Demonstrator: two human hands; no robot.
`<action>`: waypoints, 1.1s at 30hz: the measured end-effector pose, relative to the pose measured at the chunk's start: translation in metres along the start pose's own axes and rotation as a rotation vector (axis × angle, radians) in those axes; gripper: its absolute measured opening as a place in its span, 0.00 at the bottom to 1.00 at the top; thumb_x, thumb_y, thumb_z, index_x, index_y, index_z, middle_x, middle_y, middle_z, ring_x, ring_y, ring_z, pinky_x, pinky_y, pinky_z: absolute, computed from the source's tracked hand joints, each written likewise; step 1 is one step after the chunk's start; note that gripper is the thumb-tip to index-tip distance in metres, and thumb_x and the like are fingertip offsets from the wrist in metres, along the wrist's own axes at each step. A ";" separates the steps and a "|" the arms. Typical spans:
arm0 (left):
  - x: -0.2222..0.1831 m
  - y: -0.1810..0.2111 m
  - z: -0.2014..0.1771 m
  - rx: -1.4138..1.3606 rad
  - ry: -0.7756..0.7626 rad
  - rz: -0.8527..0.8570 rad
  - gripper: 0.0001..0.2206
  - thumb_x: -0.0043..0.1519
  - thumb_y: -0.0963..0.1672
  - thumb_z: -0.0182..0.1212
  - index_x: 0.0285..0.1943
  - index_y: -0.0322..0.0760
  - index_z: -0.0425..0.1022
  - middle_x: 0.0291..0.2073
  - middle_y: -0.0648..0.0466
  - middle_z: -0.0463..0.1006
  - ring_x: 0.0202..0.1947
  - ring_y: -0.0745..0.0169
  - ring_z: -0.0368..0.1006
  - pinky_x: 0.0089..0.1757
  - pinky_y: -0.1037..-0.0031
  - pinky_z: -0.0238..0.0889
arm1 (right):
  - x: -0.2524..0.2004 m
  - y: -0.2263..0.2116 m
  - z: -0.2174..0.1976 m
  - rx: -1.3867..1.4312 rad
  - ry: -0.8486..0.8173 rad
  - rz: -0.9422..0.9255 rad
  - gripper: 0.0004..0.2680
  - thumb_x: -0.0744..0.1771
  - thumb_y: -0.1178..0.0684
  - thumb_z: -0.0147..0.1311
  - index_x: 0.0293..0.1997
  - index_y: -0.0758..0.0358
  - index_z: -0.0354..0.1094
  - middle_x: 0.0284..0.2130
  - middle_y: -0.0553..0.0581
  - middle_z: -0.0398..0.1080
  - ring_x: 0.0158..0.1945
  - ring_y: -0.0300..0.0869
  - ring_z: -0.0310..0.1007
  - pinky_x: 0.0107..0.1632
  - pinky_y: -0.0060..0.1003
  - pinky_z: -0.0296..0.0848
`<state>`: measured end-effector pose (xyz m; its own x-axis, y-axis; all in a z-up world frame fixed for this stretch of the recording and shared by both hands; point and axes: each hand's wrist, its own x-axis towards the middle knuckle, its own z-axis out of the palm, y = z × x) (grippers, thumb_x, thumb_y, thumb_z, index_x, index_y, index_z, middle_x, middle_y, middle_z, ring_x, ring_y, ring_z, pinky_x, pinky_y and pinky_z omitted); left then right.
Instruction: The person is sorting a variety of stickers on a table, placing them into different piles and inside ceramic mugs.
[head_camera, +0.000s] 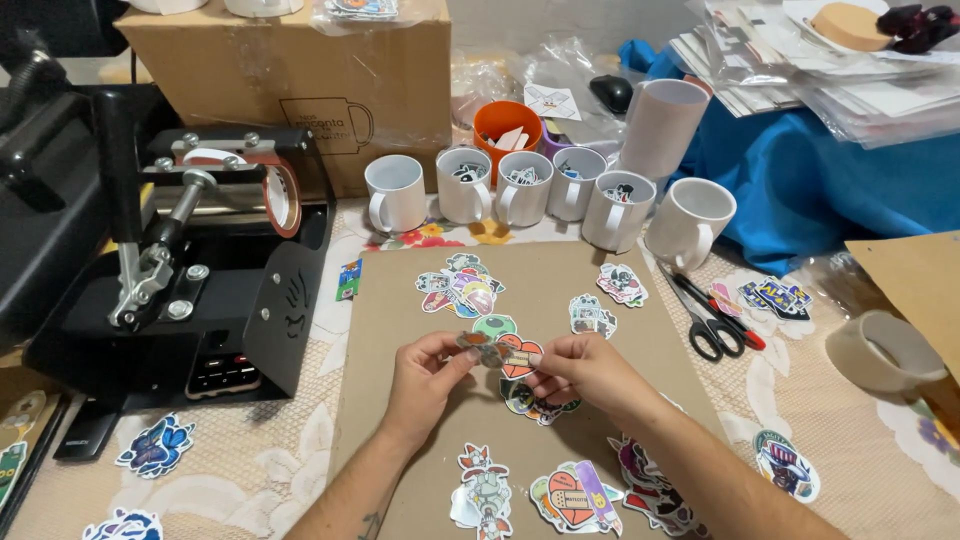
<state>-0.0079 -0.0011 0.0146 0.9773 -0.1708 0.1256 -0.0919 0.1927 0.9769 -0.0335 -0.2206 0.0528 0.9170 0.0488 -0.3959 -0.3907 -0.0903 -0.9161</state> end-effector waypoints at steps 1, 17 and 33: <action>0.000 -0.004 -0.001 0.000 -0.003 -0.003 0.08 0.57 0.40 0.69 0.43 0.30 0.83 0.28 0.51 0.82 0.29 0.70 0.74 0.32 0.78 0.74 | -0.001 0.005 -0.006 0.003 0.003 0.002 0.08 0.65 0.55 0.59 0.37 0.73 0.76 0.28 0.63 0.79 0.30 0.42 0.81 0.35 0.34 0.81; -0.052 0.029 0.052 0.353 -0.582 -0.425 0.03 0.54 0.40 0.73 0.30 0.34 0.83 0.19 0.56 0.79 0.20 0.76 0.68 0.26 0.84 0.60 | -0.133 0.050 -0.114 -0.035 0.400 -0.195 0.08 0.65 0.59 0.59 0.34 0.77 0.81 0.22 0.65 0.77 0.27 0.45 0.70 0.32 0.38 0.67; -0.043 0.029 0.048 0.860 -0.354 -0.129 0.10 0.55 0.50 0.68 0.39 0.49 0.88 0.31 0.61 0.87 0.28 0.70 0.77 0.35 0.76 0.67 | -0.121 0.041 -0.042 -1.081 0.276 0.216 0.13 0.61 0.28 0.63 0.22 0.38 0.72 0.16 0.40 0.72 0.27 0.33 0.69 0.35 0.29 0.64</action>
<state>-0.0616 -0.0346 0.0454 0.8877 -0.4525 -0.0853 -0.2350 -0.6045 0.7611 -0.1574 -0.2717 0.0664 0.8776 -0.2807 -0.3887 -0.3913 -0.8877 -0.2424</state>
